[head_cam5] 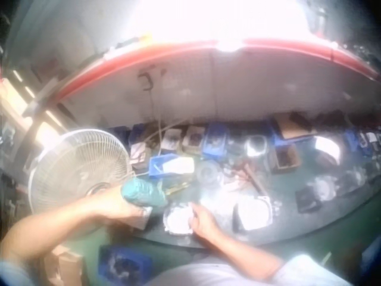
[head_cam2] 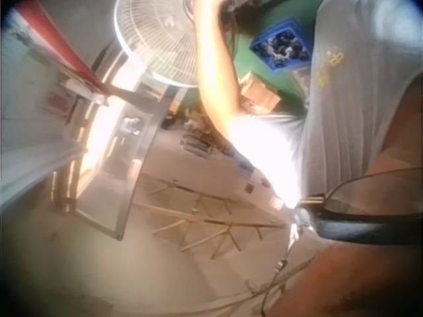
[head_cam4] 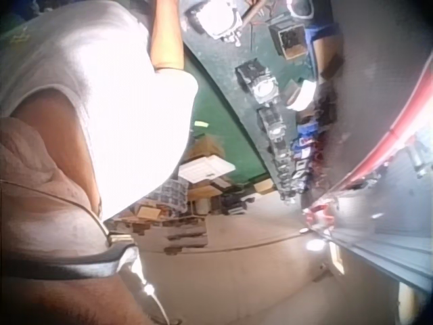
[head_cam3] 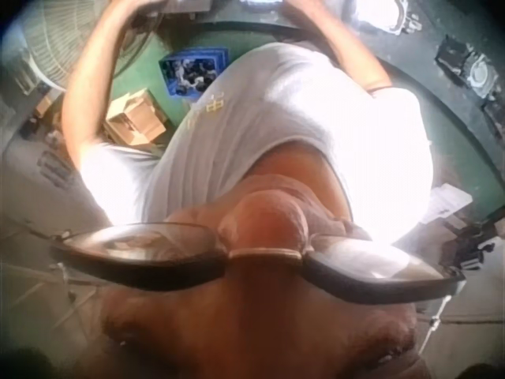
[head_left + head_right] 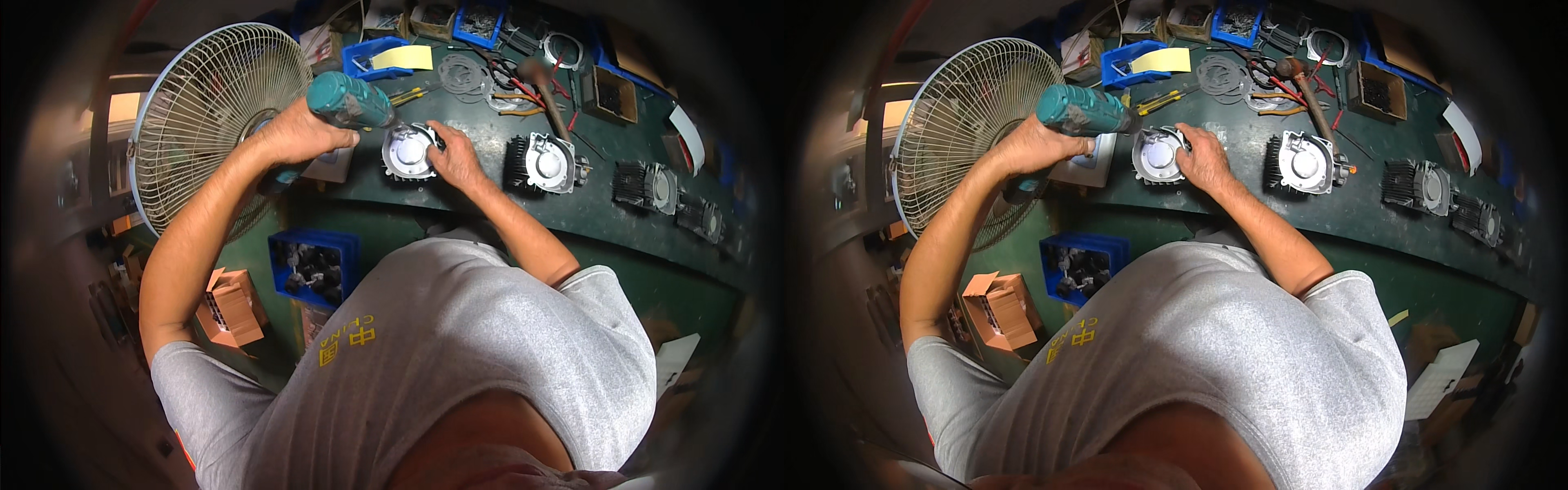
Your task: The person assembles small electrical components on a workbench. They place white circular parts into metal housings, then use a cordless drill to fasten screws into each unit. The person handles several units sequentially, moving them along the bench as they work.
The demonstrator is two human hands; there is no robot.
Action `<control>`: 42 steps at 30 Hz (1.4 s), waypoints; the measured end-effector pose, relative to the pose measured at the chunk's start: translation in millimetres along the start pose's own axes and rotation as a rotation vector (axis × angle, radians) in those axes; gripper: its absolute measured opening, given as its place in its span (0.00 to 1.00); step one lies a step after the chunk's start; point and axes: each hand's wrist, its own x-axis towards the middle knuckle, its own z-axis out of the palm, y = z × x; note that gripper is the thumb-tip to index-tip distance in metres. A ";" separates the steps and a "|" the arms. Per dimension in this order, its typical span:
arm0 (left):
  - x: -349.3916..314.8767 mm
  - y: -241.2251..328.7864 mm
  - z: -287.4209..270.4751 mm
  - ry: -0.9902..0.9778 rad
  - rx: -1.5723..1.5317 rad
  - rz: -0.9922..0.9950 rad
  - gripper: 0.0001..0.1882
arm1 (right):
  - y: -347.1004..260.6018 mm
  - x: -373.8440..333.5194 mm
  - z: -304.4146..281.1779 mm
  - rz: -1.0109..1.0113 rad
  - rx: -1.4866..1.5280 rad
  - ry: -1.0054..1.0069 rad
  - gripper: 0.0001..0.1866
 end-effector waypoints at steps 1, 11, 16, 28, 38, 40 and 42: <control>-2.5 5.6 -1.8 -0.018 -0.012 -0.111 0.22 | -1.1 0.3 0.4 0.010 -0.011 0.000 0.26; -15.1 28.3 1.0 -0.013 -0.018 -0.201 0.19 | -1.1 -1.5 3.2 0.023 -0.045 0.026 0.26; -15.8 17.9 4.9 -0.006 -0.108 -0.208 0.17 | -3.9 -3.7 3.4 0.033 -0.029 0.006 0.26; -18.6 29.2 4.5 -0.004 -0.005 -0.088 0.23 | -3.6 -4.3 1.8 0.047 -0.037 0.003 0.26; -24.6 24.1 4.9 0.020 -0.012 -0.105 0.19 | -6.4 -4.0 -1.5 0.134 -0.019 -0.081 0.27; -28.9 23.5 4.2 0.035 -0.053 -0.111 0.19 | -5.3 -3.5 -1.2 0.104 -0.030 -0.048 0.27; -33.8 19.9 1.2 0.046 -0.062 -0.119 0.20 | -4.0 -3.1 0.7 0.044 -0.050 0.012 0.26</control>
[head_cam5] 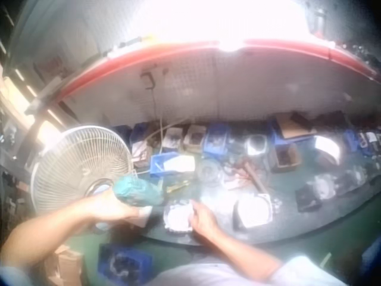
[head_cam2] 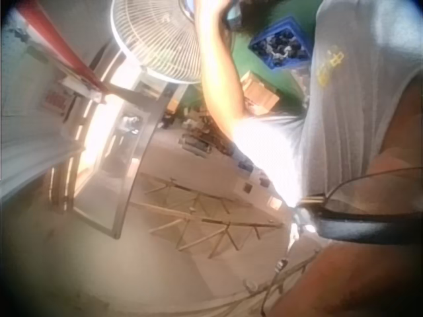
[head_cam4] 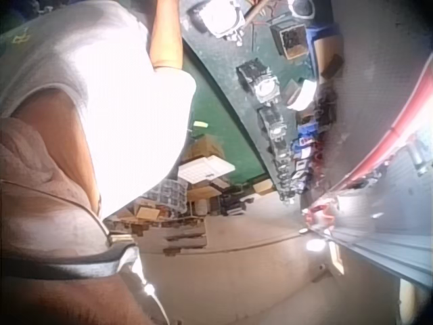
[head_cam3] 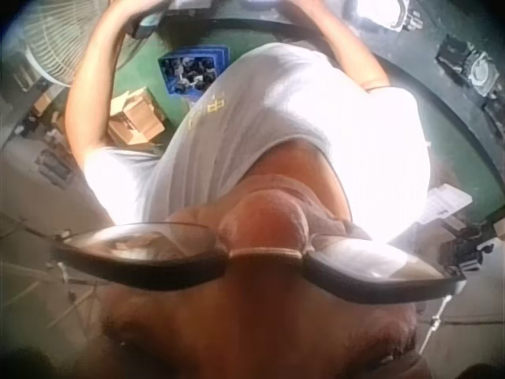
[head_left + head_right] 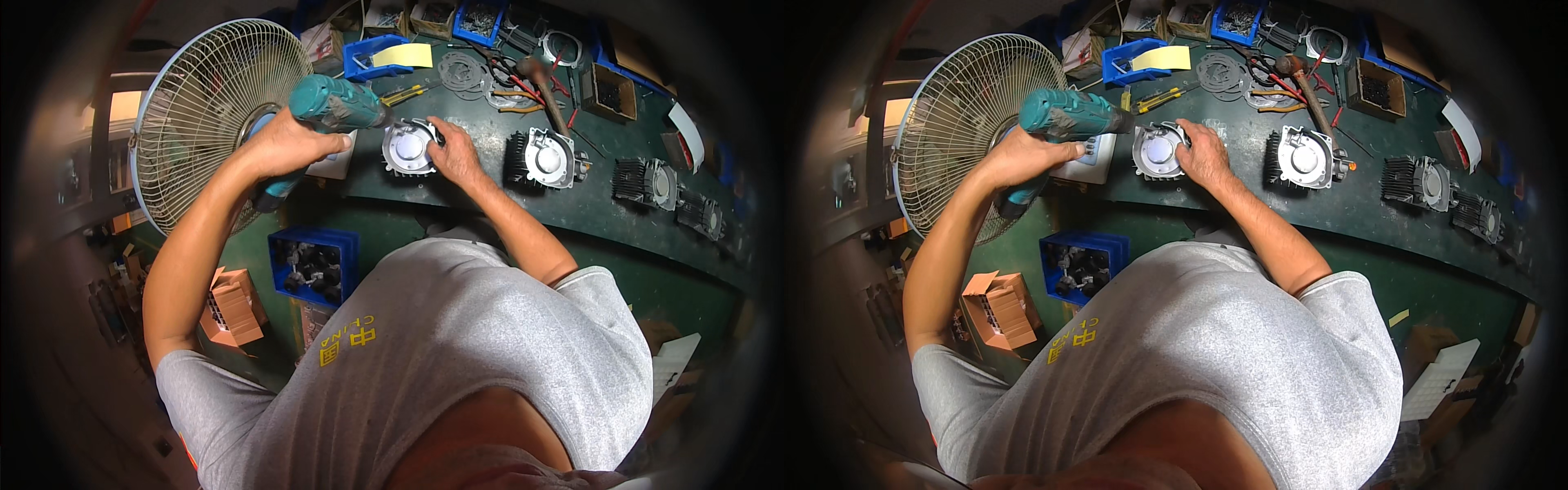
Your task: The person assembles small electrical components on a workbench. They place white circular parts into metal housings, then use a cordless drill to fasten screws into each unit. The person handles several units sequentially, moving them along the bench as they work.
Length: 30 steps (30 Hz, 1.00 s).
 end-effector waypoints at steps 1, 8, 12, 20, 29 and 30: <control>-1.9 -4.6 -1.5 0.005 0.010 -0.004 0.21 | 0.6 0.1 0.7 0.007 -0.002 -0.008 0.27; -34.2 -9.7 4.5 0.104 -0.157 -0.054 0.21 | -5.6 1.7 -11.4 0.049 0.072 -0.074 0.29; -56.1 -20.6 9.3 0.150 -0.248 -0.095 0.20 | -20.6 6.2 -27.7 -0.044 0.069 0.011 0.28; -95.6 -30.7 23.4 0.260 -0.358 -0.088 0.16 | -48.9 10.1 -37.3 0.080 0.454 0.082 0.23; -114.8 -45.2 48.8 0.315 -0.664 -0.059 0.13 | -59.7 8.6 -40.3 0.672 1.495 -0.235 0.19; -114.6 -46.2 51.1 0.314 -0.695 -0.055 0.13 | -57.3 9.1 -39.1 0.676 1.474 -0.234 0.19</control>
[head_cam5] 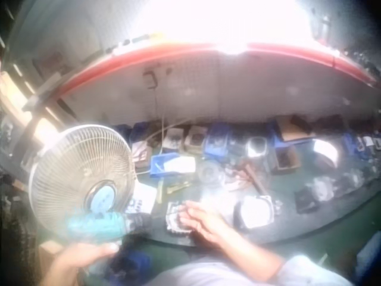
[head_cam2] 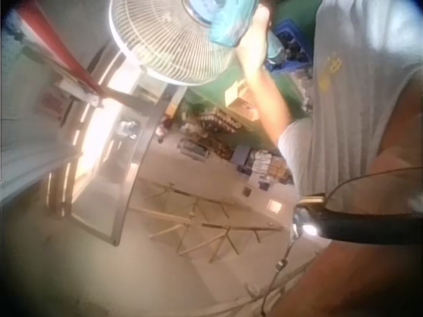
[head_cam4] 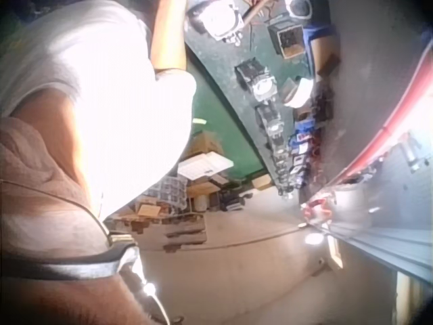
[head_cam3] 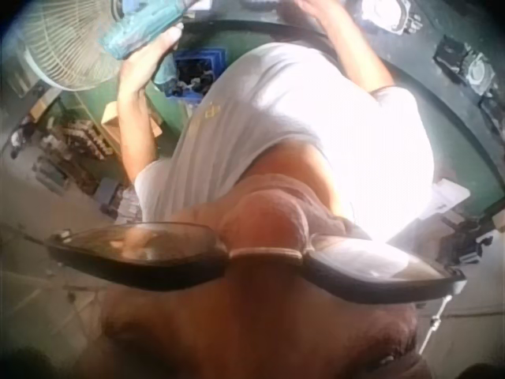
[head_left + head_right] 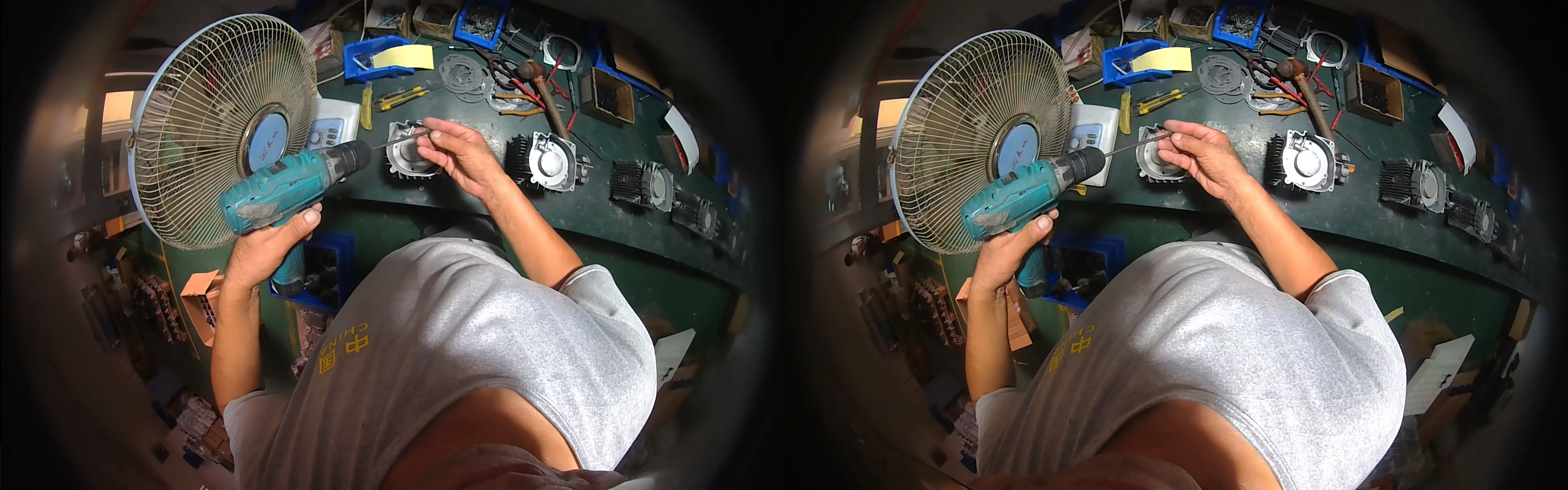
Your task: The person assembles small electrical components on a workbench. They place white circular parts into metal housings, then use a cordless drill to fasten screws into each unit. The person handles several units sequentially, moving them along the bench as they work.
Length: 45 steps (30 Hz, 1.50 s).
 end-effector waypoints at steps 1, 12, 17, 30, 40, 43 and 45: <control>-0.2 -2.3 1.2 0.007 -0.014 0.003 0.13 | 0.3 1.6 -1.6 0.001 -0.019 0.010 0.19; -7.2 -20.1 4.7 0.035 -0.122 -0.002 0.13 | 2.9 4.1 -10.3 -0.017 -0.059 0.049 0.11; -7.0 -25.1 5.6 0.043 -0.148 -0.004 0.14 | -3.7 1.4 -5.3 0.023 0.066 0.056 0.14; -6.9 -28.5 7.4 0.045 -0.168 -0.021 0.15 | -7.5 3.3 -6.9 0.001 -0.097 0.068 0.15; -14.4 -37.2 -3.8 0.035 0.072 -0.007 0.15 | -34.7 2.4 -7.9 0.098 -0.611 -0.104 0.12; -15.6 -41.9 -6.7 0.030 0.159 0.045 0.16 | -38.4 3.4 -8.8 0.122 -0.454 -0.150 0.12; -16.6 -49.0 -8.0 0.034 0.167 0.044 0.16 | -35.7 5.4 -1.0 0.110 -0.656 -0.137 0.13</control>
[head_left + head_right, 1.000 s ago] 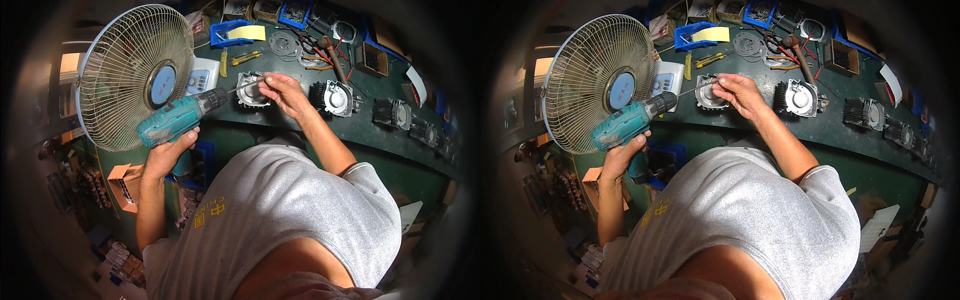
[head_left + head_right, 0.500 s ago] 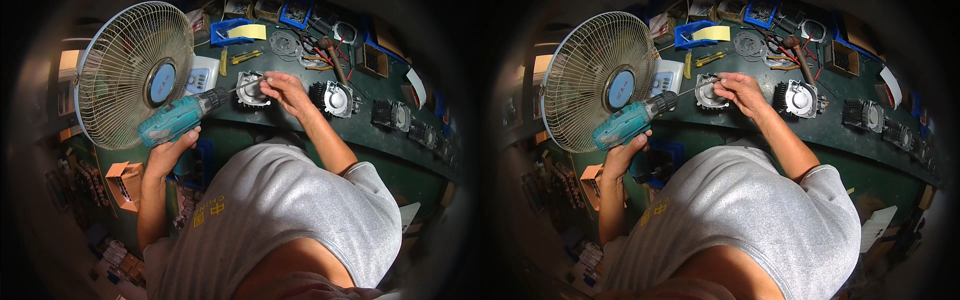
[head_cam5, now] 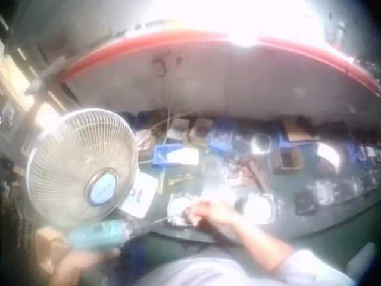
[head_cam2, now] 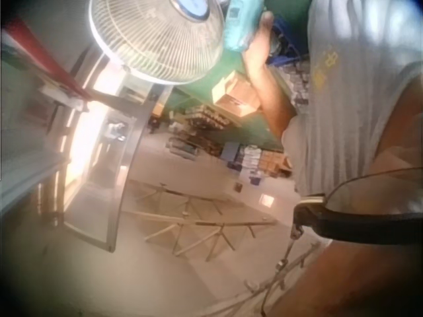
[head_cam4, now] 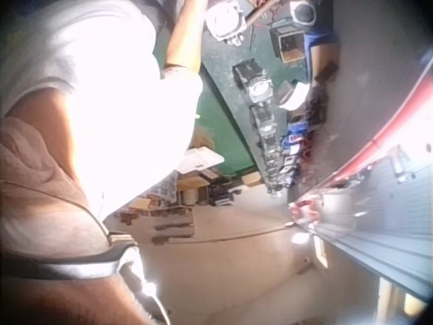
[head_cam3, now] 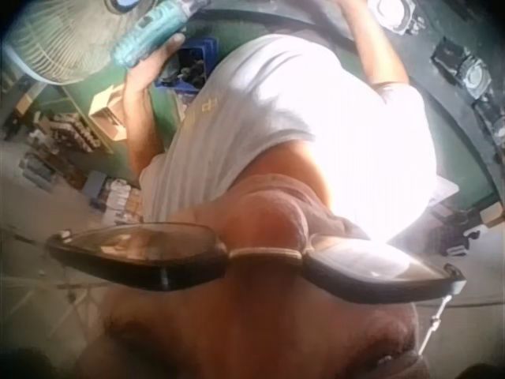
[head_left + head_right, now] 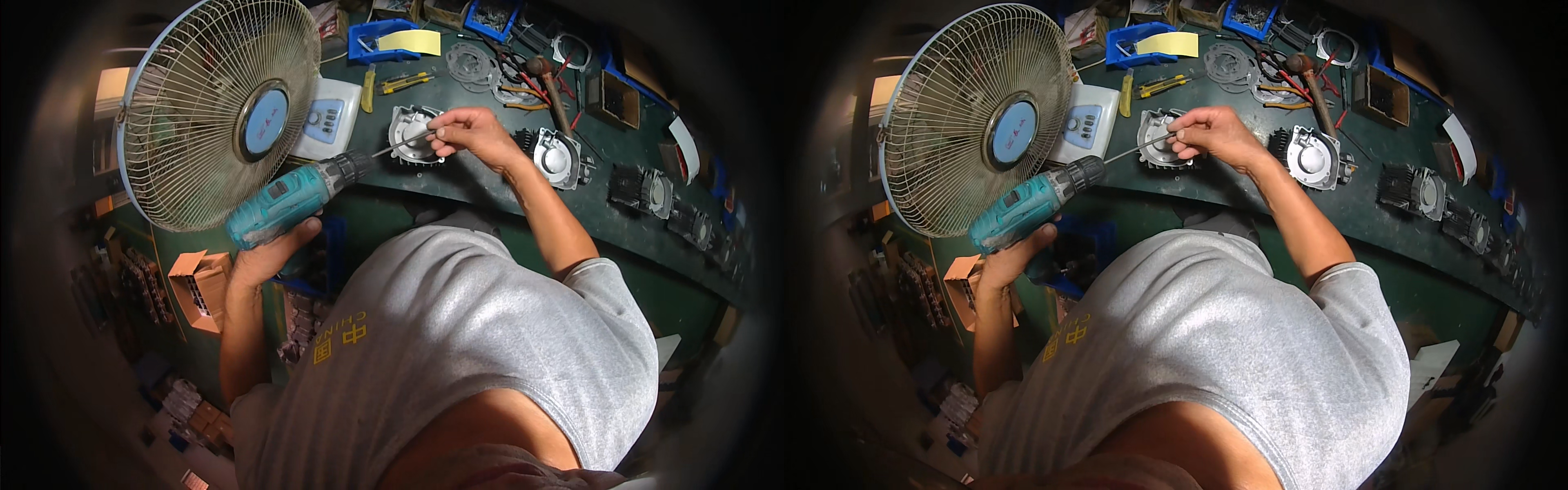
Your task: The person assembles small electrical components on a workbench. They place white circular parts into metal housings, then use a cordless drill to fasten screws into each unit. The person handles several units sequentially, moving them along the bench as they work.
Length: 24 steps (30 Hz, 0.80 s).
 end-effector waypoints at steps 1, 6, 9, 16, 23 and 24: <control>-1.8 -1.0 1.6 0.018 -0.037 -0.015 0.15 | 0.3 2.3 3.2 -0.009 -0.047 -0.009 0.13; -1.3 -11.8 4.6 0.071 -0.094 -0.039 0.13 | 11.3 20.9 6.2 -0.340 -0.441 0.024 0.16; -0.5 -14.4 5.3 0.072 -0.054 -0.057 0.13 | -8.4 11.4 7.1 -0.508 -1.063 0.037 0.28; 16.9 2.2 0.7 -0.065 0.154 -0.023 0.15 | 22.4 34.4 1.3 -0.670 -1.557 -0.191 0.46; 31.0 12.6 5.4 -0.108 0.243 -0.019 0.19 | 18.9 31.6 8.1 -0.631 -1.597 -0.178 0.46; 32.8 15.2 6.7 -0.115 0.235 -0.027 0.19 | 20.1 31.9 7.9 -0.634 -1.601 -0.166 0.45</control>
